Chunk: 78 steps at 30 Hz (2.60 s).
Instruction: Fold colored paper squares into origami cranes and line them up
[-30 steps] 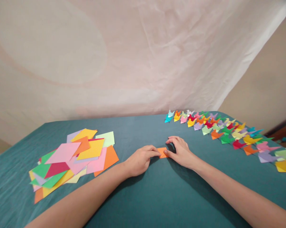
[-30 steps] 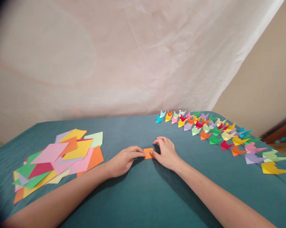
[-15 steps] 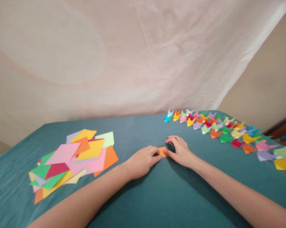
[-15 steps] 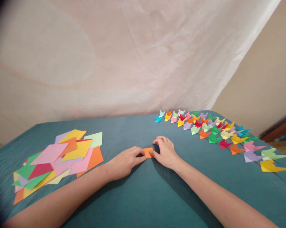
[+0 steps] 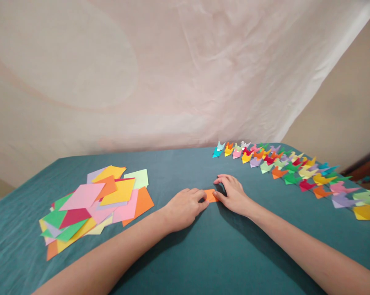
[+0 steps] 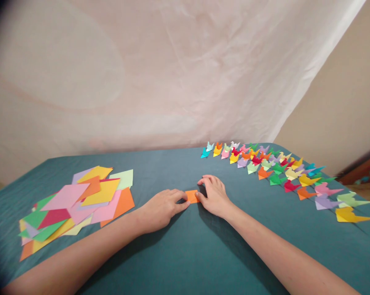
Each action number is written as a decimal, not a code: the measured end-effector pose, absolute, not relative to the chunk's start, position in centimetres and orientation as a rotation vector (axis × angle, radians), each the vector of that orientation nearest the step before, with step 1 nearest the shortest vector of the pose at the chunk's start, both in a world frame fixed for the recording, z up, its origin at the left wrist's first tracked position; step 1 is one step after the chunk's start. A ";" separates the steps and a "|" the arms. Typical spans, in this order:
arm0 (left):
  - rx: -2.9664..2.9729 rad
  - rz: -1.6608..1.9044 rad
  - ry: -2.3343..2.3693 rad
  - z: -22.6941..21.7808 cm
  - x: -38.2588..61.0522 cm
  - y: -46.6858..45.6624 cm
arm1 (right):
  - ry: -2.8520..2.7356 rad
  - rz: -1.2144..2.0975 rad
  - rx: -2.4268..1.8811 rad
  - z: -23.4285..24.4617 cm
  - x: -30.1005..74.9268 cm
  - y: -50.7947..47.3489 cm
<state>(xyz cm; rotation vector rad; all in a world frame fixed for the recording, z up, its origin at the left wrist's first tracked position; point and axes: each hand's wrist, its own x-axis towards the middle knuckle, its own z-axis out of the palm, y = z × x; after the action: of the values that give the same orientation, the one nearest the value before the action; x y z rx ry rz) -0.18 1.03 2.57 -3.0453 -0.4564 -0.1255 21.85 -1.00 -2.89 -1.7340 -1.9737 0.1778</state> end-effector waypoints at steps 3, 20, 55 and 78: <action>-3.044 -0.094 -0.456 2.8 -0.2 1.0 | -1.982 0.166 -1.737 -2.9 21.8 -1.0; -3.199 -0.241 -0.281 2.3 -0.2 1.1 | -1.985 -0.005 -1.690 -2.8 21.3 -1.8; -3.212 -0.182 -0.305 3.5 -0.5 1.0 | -2.000 -0.057 -1.424 -1.9 21.9 -2.5; -3.243 -0.176 -0.374 3.3 -0.5 1.0 | -2.423 -0.298 -1.423 0.4 21.2 -4.0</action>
<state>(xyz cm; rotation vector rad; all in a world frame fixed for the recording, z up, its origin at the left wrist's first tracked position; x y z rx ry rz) -0.54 1.03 3.28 -3.2433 -0.3738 -0.1757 21.25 -4.00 0.40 -1.4232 -2.4233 -0.2984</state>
